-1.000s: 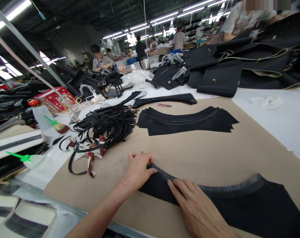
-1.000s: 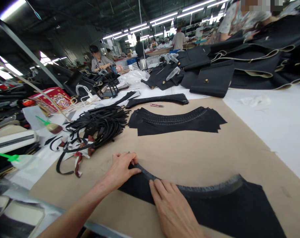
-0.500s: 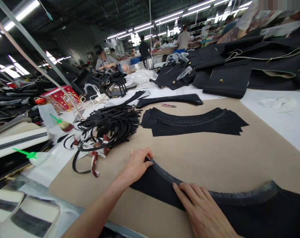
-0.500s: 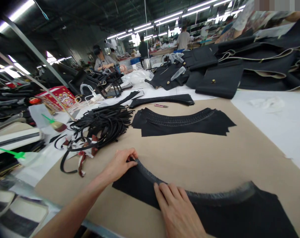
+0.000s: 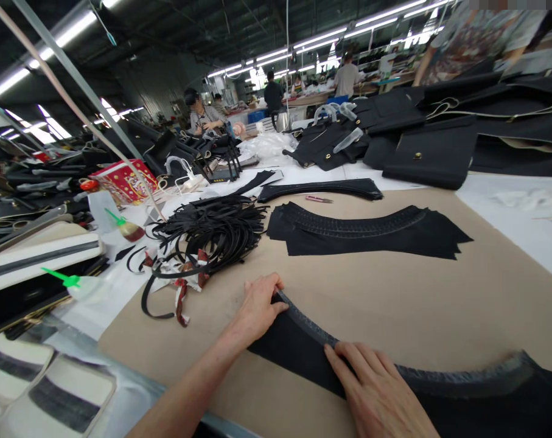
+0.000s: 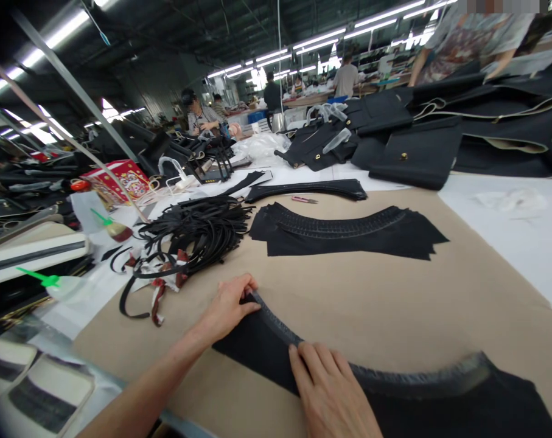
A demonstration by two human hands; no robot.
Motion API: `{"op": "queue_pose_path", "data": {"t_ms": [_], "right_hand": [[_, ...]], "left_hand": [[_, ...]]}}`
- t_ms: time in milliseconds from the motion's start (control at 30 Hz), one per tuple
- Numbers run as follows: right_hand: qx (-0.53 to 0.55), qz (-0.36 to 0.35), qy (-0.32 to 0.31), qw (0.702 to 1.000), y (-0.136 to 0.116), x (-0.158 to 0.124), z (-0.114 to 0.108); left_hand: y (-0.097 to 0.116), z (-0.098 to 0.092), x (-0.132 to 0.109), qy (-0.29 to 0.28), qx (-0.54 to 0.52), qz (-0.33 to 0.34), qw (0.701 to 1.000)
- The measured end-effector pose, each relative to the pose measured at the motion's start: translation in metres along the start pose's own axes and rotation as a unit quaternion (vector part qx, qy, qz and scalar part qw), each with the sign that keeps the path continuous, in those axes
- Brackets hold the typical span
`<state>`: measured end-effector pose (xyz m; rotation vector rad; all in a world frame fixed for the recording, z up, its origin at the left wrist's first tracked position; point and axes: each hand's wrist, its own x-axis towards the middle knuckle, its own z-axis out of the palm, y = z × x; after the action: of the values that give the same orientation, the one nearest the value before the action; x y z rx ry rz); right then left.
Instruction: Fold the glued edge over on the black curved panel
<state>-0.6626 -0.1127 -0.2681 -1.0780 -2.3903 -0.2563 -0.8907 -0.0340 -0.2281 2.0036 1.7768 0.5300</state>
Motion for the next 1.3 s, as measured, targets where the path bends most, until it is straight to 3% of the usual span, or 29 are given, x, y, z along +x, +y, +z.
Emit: {"op": "queue_pose_path", "data": {"t_ms": [300,700,833,1000,1300], "right_hand": [[-0.028,-0.003,-0.020,0.999,-0.020,0.020,0.016],[-0.036,0.024,-0.003,0.999,-0.032,0.030,0.016],[-0.014,0.047,-0.024,0.999,-0.030,0.032,0.019],[0.050,0.141,-0.062,0.987,-0.029,0.055,0.020],[0.083,0.279,-0.195,0.937,-0.033,0.110,0.012]], "left_hand": [[-0.004,0.004,-0.016,0.090,0.016,0.028,0.995],[-0.041,0.008,-0.033,0.056,0.077,0.180,0.979],[-0.040,0.003,-0.034,0.044,0.105,0.195,0.974],[-0.032,-0.018,-0.018,0.041,0.030,0.150,0.987],[-0.022,-0.040,0.027,-0.146,0.072,0.234,0.959]]}}
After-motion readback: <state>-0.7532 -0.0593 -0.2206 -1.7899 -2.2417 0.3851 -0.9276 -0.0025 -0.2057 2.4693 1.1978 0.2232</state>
